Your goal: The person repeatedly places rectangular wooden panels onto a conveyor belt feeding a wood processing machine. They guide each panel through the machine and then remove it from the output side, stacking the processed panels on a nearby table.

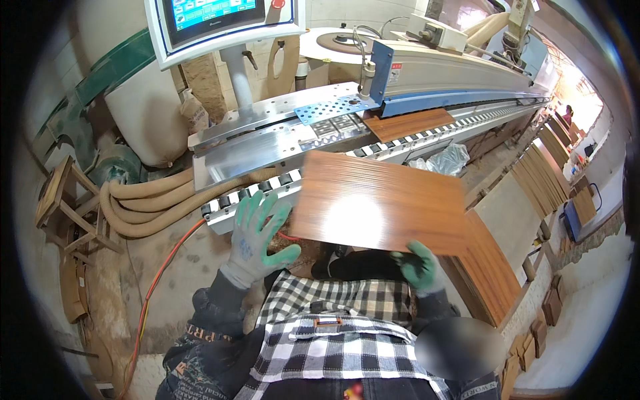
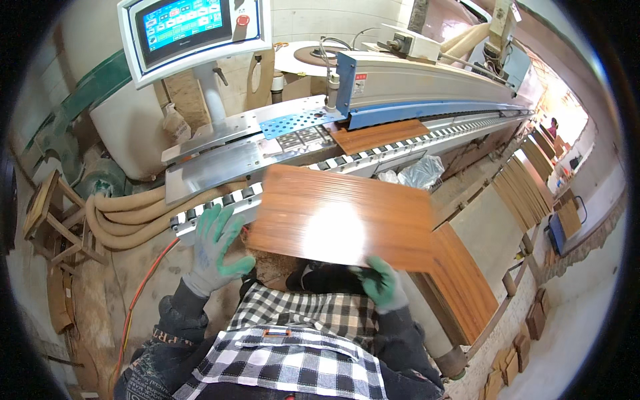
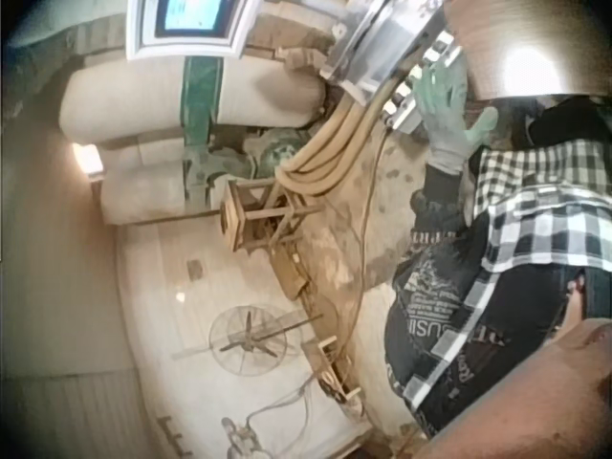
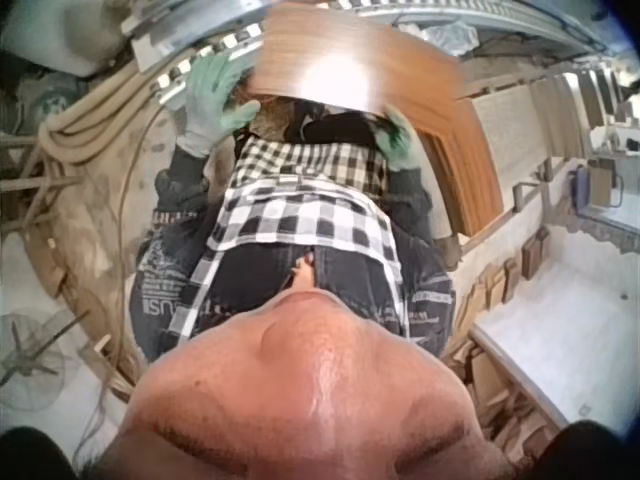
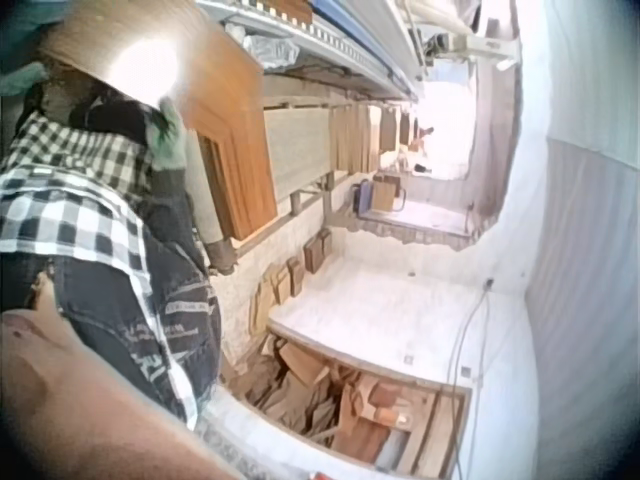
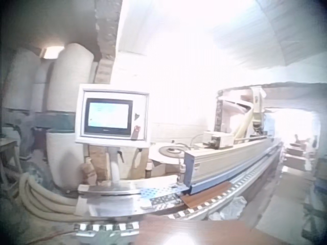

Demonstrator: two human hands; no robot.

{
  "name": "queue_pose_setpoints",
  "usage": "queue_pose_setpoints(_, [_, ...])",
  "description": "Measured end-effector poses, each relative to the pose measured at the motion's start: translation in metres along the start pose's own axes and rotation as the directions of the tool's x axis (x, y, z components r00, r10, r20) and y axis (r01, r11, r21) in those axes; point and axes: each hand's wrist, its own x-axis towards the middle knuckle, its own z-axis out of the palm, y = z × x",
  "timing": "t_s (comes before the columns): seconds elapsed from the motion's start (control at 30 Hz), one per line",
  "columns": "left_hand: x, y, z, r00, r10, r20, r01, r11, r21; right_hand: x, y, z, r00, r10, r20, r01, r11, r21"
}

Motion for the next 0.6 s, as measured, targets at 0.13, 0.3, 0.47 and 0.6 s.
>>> queue_pose_setpoints(0.13, [-0.020, -0.011, -0.018, 0.997, -0.053, 0.063, 0.046, 0.994, 0.102, 0.085, 0.006, 0.072, 0.776, 0.580, 0.247, -0.614, 0.608, 0.503])
queue_pose_setpoints(0.3, [-0.045, -0.053, -0.015, 0.978, -0.208, -0.031, 0.210, 0.956, 0.205, 0.132, 0.048, 0.128, 0.732, 0.497, 0.466, -0.676, 0.446, 0.586])
queue_pose_setpoints(0.47, [-0.030, -0.081, -0.004, 0.948, -0.307, -0.087, 0.319, 0.918, 0.234, 0.129, 0.006, 0.121, 0.876, 0.442, 0.192, -0.482, 0.806, 0.343])
queue_pose_setpoints(0.6, [-0.002, -0.107, 0.008, 0.923, -0.384, -0.010, 0.379, 0.905, 0.192, 0.094, 0.011, 0.033, 0.961, 0.248, -0.123, -0.269, 0.943, -0.197])
